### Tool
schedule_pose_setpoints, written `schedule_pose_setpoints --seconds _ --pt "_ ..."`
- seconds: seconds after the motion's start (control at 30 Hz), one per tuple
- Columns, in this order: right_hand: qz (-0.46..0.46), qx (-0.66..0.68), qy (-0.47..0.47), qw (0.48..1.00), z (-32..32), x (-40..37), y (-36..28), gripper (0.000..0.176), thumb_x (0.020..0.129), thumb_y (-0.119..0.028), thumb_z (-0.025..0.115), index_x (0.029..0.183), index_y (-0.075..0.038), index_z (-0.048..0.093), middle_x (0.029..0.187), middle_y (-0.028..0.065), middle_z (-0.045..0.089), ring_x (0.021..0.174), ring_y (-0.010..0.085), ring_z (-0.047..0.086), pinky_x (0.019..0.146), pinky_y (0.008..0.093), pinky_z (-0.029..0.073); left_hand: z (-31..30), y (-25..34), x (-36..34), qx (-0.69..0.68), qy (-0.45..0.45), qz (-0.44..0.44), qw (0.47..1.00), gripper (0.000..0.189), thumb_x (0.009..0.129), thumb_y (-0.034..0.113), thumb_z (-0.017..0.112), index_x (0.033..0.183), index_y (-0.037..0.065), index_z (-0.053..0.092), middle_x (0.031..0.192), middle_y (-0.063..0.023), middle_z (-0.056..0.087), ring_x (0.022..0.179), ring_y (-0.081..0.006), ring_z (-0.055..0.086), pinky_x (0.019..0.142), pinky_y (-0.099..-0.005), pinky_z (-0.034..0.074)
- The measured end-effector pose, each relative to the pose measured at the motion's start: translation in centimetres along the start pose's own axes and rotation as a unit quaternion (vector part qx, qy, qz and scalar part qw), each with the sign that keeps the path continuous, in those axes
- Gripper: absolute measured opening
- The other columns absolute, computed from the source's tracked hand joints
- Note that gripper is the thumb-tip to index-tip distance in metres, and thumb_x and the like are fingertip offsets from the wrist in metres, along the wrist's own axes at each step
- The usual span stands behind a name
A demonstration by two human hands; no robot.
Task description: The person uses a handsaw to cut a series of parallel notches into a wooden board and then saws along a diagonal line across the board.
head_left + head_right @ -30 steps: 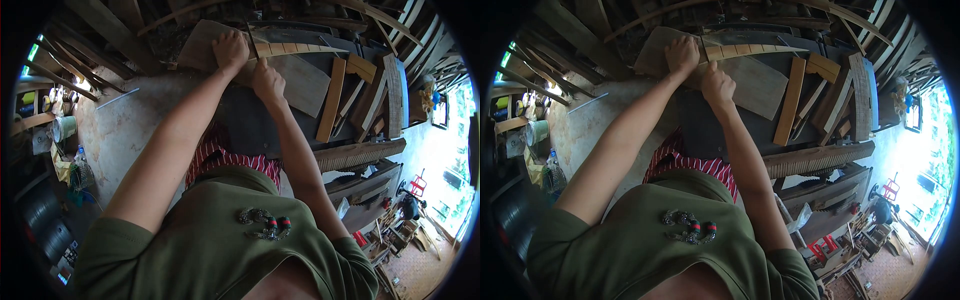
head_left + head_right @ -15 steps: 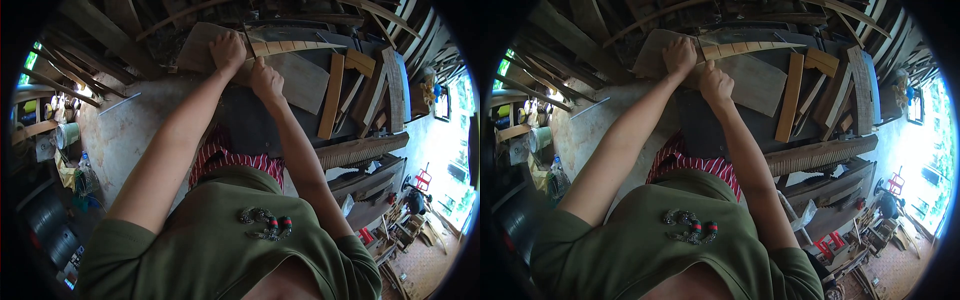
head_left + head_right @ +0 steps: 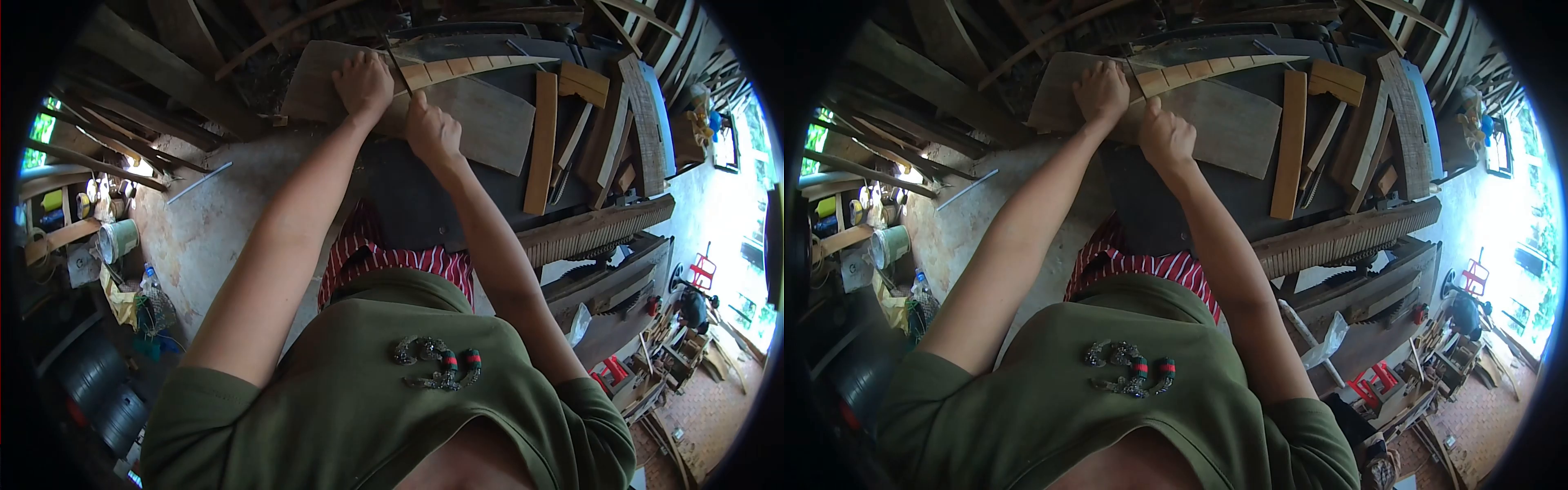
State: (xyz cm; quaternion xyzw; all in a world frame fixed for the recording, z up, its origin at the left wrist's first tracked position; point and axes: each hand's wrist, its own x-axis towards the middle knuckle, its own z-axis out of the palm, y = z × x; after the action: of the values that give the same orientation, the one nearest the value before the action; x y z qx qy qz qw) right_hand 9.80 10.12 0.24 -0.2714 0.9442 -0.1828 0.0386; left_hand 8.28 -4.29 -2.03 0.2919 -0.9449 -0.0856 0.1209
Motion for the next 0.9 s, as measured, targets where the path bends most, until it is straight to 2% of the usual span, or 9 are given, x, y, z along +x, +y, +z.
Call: schedule_pose_setpoints --seconds 0.17,0.27,0.33,0.47,0.63,0.67,0.73,0.83,0.9 --pt "0.042 -0.028 -0.068 0.996 -1.2 -4.3 0.6 0.01 0.087 -0.011 0.048 0.095 -0.006 0.051 0.073 0.0208 0.068 0.071 0.0389 0.069 0.063 0.048 0.055 0.2 -0.1 0.0 0.013 0.006 -0.006 1.0 0.028 0.097 0.028 0.046 0.101 0.009 0.065 0.107 -0.0073 0.063 0.106 -0.0278 0.057 0.09 -0.0488 0.04" --pt "0.03 -0.017 -0.056 0.998 -0.6 -1.6 0.2 0.011 0.087 -0.011 0.049 0.096 -0.006 0.051 0.072 0.0212 0.068 0.07 0.0392 0.069 0.062 0.0481 0.054 0.1 -0.2 -0.1 0.008 0.002 0.002 1.0 0.028 0.096 0.029 0.046 0.101 0.009 0.065 0.107 -0.0074 0.063 0.105 -0.0279 0.057 0.09 -0.0487 0.04" --pt "-0.012 0.016 0.0 1.0 0.5 0.9 0.0 0.012 0.087 -0.012 0.049 0.097 -0.005 0.05 0.071 0.0219 0.067 0.069 0.04 0.069 0.061 0.0482 0.054 0.2 -0.3 0.0 0.011 0.006 0.003 1.0 0.028 0.096 0.029 0.046 0.101 0.009 0.065 0.107 -0.0074 0.063 0.105 -0.0278 0.057 0.09 -0.0485 0.04" --pt "-0.014 0.004 -0.01 1.0 0.1 -0.6 0.4 0.013 0.088 -0.013 0.048 0.097 -0.004 0.05 0.071 0.0218 0.067 0.068 0.0402 0.068 0.061 0.0489 0.054 0.1 -0.1 -0.1 0.02 0.003 -0.004 1.0 0.028 0.097 0.029 0.046 0.101 0.009 0.064 0.108 -0.0075 0.063 0.104 -0.0275 0.057 0.089 -0.0481 0.04" --pt "0.033 -0.023 -0.072 0.997 -1.1 -4.2 0.6 0.013 0.089 -0.013 0.047 0.099 -0.005 0.05 0.073 0.0214 0.068 0.067 0.0394 0.068 0.059 0.0502 0.053 0.3 -0.2 0.0 0.017 0.001 -0.007 1.0 0.028 0.097 0.029 0.046 0.102 0.009 0.064 0.108 -0.0074 0.063 0.104 -0.0278 0.057 0.089 -0.0478 0.04" --pt "0.034 -0.022 -0.072 0.997 -0.8 -3.6 0.6 0.013 0.089 -0.013 0.047 0.099 -0.005 0.05 0.073 0.0214 0.068 0.067 0.0394 0.068 0.059 0.0502 0.053 0.3 -0.1 0.0 0.014 0.006 -0.005 1.0 0.028 0.097 0.029 0.046 0.102 0.008 0.064 0.107 -0.0073 0.063 0.104 -0.0279 0.057 0.089 -0.0477 0.04" --pt "0.003 0.0 -0.011 1.0 0.1 -0.6 0.3 0.016 0.089 -0.014 0.047 0.101 -0.004 0.051 0.073 0.0214 0.068 0.067 0.0387 0.069 0.059 0.0502 0.053 0.2 0.0 0.0 0.013 0.001 -0.003 1.0 0.028 0.097 0.029 0.045 0.102 0.009 0.064 0.107 -0.0073 0.063 0.104 -0.0278 0.057 0.09 -0.0474 0.04" --pt "-0.014 0.009 -0.002 1.0 0.8 1.3 -0.1 0.016 0.089 -0.015 0.047 0.101 -0.005 0.051 0.072 0.0203 0.068 0.067 0.0378 0.069 0.059 0.0497 0.053 0.0 -0.1 -0.1 0.015 -0.002 -0.003 1.0 0.028 0.097 0.029 0.045 0.102 0.008 0.064 0.107 -0.0074 0.063 0.104 -0.0278 0.056 0.09 -0.0471 0.04" --pt "-0.002 0.004 -0.01 1.0 0.4 -0.5 0.5 0.015 0.089 -0.015 0.047 0.1 -0.005 0.051 0.072 0.0202 0.068 0.068 0.0377 0.069 0.06 0.0497 0.053 0.0 -0.1 0.1 0.016 0.002 -0.003 1.0 0.028 0.097 0.029 0.045 0.101 0.008 0.064 0.107 -0.0075 0.063 0.104 -0.0279 0.056 0.09 -0.047 0.04"
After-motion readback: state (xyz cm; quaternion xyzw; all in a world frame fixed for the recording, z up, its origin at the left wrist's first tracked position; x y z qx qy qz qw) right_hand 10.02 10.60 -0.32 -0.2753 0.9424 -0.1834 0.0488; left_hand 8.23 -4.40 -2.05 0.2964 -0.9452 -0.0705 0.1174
